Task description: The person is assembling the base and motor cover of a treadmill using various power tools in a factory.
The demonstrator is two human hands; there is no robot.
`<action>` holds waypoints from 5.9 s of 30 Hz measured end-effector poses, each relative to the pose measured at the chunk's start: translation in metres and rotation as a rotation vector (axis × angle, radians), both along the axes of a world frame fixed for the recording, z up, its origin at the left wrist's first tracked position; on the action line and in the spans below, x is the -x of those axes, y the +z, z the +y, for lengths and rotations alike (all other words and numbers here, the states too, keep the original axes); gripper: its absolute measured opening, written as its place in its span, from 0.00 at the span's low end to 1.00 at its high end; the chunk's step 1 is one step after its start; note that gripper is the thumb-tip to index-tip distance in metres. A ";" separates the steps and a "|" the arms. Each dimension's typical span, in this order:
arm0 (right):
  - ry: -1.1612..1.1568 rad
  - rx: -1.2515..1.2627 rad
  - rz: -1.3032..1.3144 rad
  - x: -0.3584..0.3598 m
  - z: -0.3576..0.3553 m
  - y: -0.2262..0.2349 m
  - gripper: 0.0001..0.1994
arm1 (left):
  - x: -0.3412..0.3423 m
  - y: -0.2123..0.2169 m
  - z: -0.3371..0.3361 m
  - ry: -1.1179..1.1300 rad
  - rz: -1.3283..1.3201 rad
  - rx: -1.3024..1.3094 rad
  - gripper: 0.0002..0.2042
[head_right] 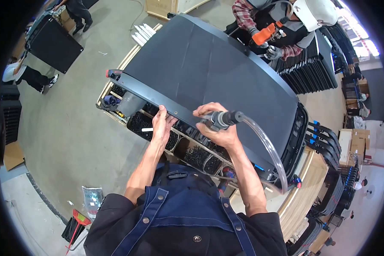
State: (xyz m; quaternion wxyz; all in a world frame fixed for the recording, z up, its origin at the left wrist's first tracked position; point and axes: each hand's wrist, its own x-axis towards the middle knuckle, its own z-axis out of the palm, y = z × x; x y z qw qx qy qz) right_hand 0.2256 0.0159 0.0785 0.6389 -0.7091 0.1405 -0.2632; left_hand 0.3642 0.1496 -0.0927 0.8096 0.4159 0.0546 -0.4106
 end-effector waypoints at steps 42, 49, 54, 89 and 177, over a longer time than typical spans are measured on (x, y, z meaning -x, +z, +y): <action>-0.421 -0.243 -0.209 0.030 -0.017 -0.036 0.21 | 0.000 0.000 -0.009 -0.076 -0.277 -0.230 0.30; -0.247 0.024 -0.092 -0.003 0.026 -0.024 0.20 | 0.000 -0.006 -0.010 0.002 -0.280 -0.330 0.28; -0.390 -0.142 0.022 -0.017 -0.013 -0.013 0.13 | 0.007 0.010 -0.024 0.052 -0.340 -0.464 0.32; 0.077 0.350 1.073 -0.030 0.146 -0.297 0.15 | -0.051 -0.161 0.093 -0.675 -1.689 -0.681 0.13; -0.182 0.105 0.050 0.029 -0.015 0.009 0.50 | 0.070 -0.059 -0.023 -0.679 0.325 -0.146 0.07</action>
